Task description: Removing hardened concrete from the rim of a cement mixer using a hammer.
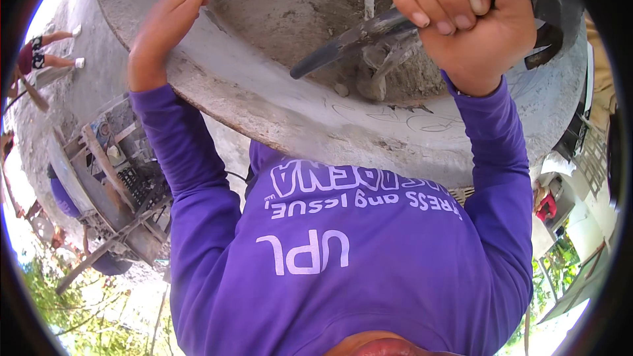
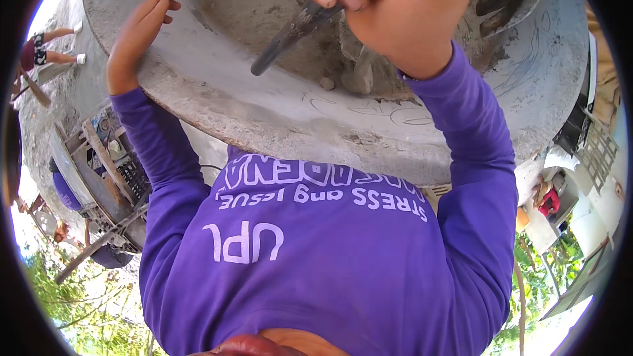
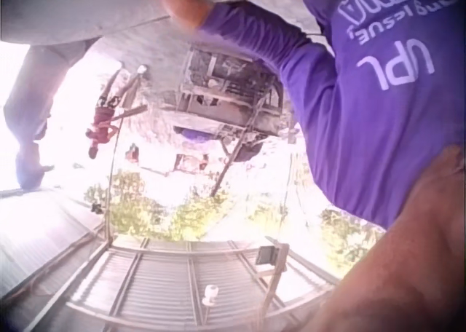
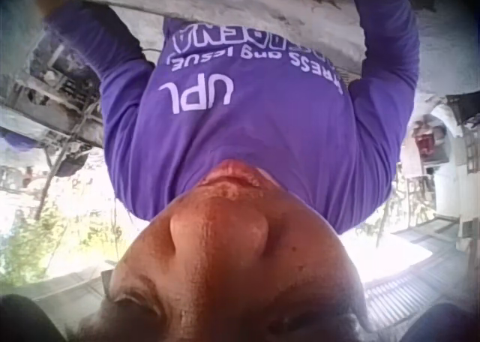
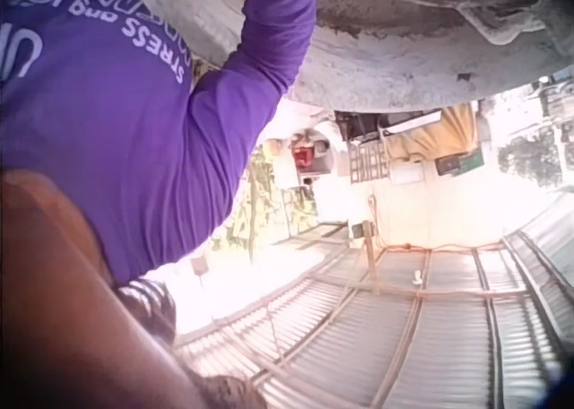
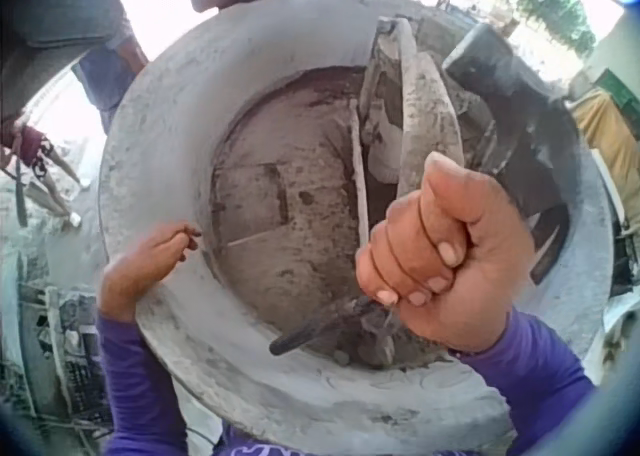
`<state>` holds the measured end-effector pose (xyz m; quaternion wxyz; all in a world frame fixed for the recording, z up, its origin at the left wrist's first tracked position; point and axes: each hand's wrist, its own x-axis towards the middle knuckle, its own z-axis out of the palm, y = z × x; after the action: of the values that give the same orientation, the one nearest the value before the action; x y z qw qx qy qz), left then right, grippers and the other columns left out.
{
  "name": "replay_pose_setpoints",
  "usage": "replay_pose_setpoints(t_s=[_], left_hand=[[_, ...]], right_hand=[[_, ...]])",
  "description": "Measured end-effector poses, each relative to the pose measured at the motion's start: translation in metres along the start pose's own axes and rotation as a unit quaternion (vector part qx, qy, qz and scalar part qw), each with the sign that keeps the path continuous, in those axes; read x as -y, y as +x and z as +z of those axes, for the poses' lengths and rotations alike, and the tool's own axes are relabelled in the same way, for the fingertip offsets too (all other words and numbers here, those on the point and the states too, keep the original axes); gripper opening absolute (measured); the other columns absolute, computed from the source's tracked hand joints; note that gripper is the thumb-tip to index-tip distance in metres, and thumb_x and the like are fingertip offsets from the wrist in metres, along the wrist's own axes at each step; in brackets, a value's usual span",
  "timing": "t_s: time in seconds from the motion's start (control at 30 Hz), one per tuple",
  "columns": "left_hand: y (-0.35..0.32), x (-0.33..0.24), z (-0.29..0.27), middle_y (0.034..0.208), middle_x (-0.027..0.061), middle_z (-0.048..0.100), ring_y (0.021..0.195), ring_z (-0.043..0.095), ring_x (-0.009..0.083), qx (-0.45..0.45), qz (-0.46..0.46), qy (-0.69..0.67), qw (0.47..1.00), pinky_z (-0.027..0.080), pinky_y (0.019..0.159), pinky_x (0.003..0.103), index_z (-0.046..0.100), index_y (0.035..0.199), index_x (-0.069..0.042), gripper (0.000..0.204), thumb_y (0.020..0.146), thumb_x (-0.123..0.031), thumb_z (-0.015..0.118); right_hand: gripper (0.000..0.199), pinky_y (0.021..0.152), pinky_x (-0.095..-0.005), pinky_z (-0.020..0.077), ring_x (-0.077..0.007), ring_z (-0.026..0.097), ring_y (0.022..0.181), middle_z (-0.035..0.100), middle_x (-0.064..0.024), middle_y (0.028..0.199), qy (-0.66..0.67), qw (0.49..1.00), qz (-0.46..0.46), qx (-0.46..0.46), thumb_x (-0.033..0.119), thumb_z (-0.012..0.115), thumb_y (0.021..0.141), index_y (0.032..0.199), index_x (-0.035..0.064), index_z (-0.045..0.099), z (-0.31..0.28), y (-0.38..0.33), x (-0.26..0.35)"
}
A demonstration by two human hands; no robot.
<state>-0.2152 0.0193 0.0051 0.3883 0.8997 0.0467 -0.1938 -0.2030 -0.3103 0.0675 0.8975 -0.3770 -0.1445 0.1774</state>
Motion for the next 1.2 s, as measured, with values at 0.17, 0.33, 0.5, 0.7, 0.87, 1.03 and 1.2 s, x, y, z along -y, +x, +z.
replay_pose_setpoints(t_s=[0.17,0.33,0.5,0.7,0.87,1.03,1.2], left_hand=[[0.009,0.016,0.0,0.107,0.009,0.062,0.095,0.057,0.0174,-0.21,0.077,0.002,0.975,0.044,0.086,0.029,0.056,0.122,-0.002,0.042,0.097,-0.029,0.034],[0.0,-0.016,0.001,0.095,0.0212,0.066,0.09,0.062,0.0374,-0.353,0.068,0.141,0.922,0.047,0.08,0.043,0.06,0.106,-0.001,0.033,0.091,-0.02,0.038],[-0.003,0.0,0.001,0.092,0.0202,0.065,0.091,0.062,0.0382,-0.347,0.069,0.174,0.919,0.047,0.08,0.044,0.059,0.104,-0.003,0.027,0.091,-0.018,0.04],[-0.004,-0.004,0.005,0.097,0.019,0.064,0.093,0.06,0.0377,-0.333,0.09,0.249,0.905,0.048,0.079,0.045,0.058,0.101,-0.004,0.021,0.091,-0.017,0.044],[0.001,0.019,0.003,0.099,0.0195,0.063,0.093,0.06,0.0377,-0.296,0.089,0.285,0.907,0.048,0.078,0.045,0.057,0.1,-0.005,0.019,0.091,-0.016,0.045],[0.006,0.014,0.003,0.096,0.0201,0.063,0.091,0.06,0.038,-0.304,0.112,0.283,0.903,0.048,0.077,0.046,0.056,0.096,-0.004,0.017,0.091,-0.016,0.046],[0.002,0.005,0.001,0.092,0.0206,0.063,0.089,0.06,0.0383,-0.28,0.127,0.302,0.903,0.047,0.077,0.045,0.057,0.094,-0.002,0.017,0.09,-0.016,0.047]], right_hand=[[0.039,0.045,-0.033,0.0382,-0.0146,0.031,0.038,0.035,-0.0008,0.046,0.026,0.978,-0.055,0.199,0.026,0.035,0.099,0.062,0.0137,0.037,0.01,0.032,0.004],[0.038,0.048,-0.0279,0.0321,-0.0091,0.03,0.042,0.035,0.004,0.048,0.109,0.975,-0.058,0.185,0.021,0.035,0.094,0.056,0.0172,0.035,0.005,0.023,-0.015],[0.037,0.048,-0.0311,0.032,-0.0099,0.03,0.044,0.035,0.0019,0.05,0.15,0.977,-0.067,0.139,0.019,0.034,0.094,0.057,0.0163,0.034,-0.004,0.003,-0.034],[0.034,0.045,-0.0286,0.0334,-0.0103,0.032,0.042,0.036,0.0026,0.048,0.199,0.95,-0.171,0.169,0.016,0.033,0.091,0.058,0.0154,0.035,-0.018,-0.01,0.019],[0.033,0.046,-0.0315,0.0341,-0.0131,0.033,0.043,0.036,0.0005,0.05,0.156,0.975,-0.09,0.134,0.017,0.033,0.091,0.058,0.0139,0.034,-0.018,-0.019,-0.055],[0.035,0.047,-0.03,0.0353,-0.0098,0.036,0.044,0.039,0.0026,0.051,0.18,0.954,-0.197,0.137,0.021,0.036,0.091,0.057,0.0156,0.037,-0.038,-0.027,0.012],[0.033,0.047,-0.0309,0.0338,-0.0127,0.032,0.043,0.036,0.0008,0.048,0.161,0.968,-0.135,0.139,0.017,0.038,0.087,0.054,0.0157,0.033,-0.021,-0.027,-0.02]])
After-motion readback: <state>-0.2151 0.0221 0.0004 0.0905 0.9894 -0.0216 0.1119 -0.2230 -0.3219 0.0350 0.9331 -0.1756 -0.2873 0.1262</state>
